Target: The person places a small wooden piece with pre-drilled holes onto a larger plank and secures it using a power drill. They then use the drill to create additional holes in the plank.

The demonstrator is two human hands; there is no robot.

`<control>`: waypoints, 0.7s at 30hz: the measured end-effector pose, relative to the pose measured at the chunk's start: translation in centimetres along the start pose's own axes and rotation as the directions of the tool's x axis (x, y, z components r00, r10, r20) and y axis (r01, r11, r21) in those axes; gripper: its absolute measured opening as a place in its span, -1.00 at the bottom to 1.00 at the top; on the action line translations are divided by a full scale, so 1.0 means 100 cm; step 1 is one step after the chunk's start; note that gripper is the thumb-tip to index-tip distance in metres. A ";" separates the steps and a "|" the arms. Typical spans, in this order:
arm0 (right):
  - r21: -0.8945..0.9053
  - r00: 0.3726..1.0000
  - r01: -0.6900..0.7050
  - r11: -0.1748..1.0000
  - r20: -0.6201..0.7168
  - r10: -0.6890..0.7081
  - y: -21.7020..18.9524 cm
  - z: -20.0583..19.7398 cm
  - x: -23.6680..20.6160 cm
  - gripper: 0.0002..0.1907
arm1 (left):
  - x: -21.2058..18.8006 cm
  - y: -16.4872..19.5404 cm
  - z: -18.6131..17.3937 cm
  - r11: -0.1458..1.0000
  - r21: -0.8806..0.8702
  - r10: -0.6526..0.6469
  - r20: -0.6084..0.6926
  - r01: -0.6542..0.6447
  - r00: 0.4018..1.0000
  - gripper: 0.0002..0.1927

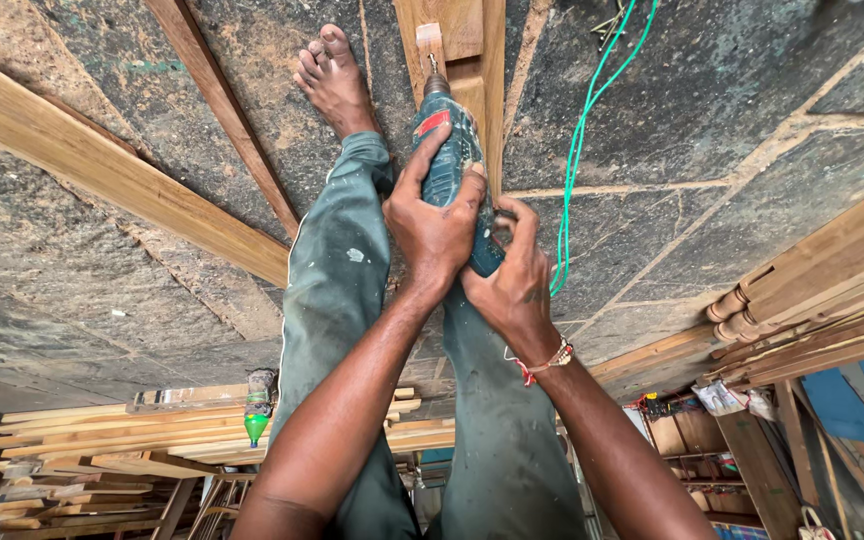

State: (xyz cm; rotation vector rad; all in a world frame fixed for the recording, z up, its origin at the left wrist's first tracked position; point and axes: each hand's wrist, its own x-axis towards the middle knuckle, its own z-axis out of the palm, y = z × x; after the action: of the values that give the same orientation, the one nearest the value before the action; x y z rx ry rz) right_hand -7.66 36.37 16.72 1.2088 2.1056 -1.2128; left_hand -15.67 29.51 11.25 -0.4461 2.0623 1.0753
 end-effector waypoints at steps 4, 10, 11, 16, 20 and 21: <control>-0.027 0.998 -0.068 0.997 -0.012 0.068 -0.003 0.000 -0.001 -0.29 | -0.001 0.002 0.001 1.000 0.003 0.016 -0.017 -0.016 1.000 -0.51; 0.160 0.949 -0.316 0.935 0.054 0.311 0.000 0.001 -0.004 -0.38 | -0.002 0.003 0.003 1.000 0.003 0.025 -0.028 -0.025 0.999 -0.51; 0.174 0.959 -0.284 0.943 0.045 0.280 0.001 0.001 -0.004 -0.38 | -0.002 0.003 0.003 0.999 -0.001 0.033 -0.029 -0.033 0.999 -0.51; 0.064 0.990 -0.141 0.988 -0.013 0.142 0.000 0.000 -0.003 -0.35 | -0.003 0.004 0.004 1.000 0.007 0.013 -0.033 -0.013 0.999 -0.49; -0.044 0.995 -0.094 0.995 -0.050 0.091 -0.003 0.002 -0.002 -0.33 | -0.003 0.006 0.004 0.999 -0.009 -0.043 -0.031 0.043 0.999 -0.48; -0.034 0.994 -0.092 0.995 -0.061 0.090 -0.004 0.002 -0.002 -0.32 | -0.003 0.006 0.004 1.000 -0.007 -0.029 -0.035 0.029 0.999 -0.48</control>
State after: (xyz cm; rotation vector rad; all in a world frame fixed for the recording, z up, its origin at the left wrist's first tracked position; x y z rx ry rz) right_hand -7.87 36.03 16.92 1.3247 2.0805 -1.1068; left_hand -15.64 30.21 11.67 -0.4994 2.0773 1.0638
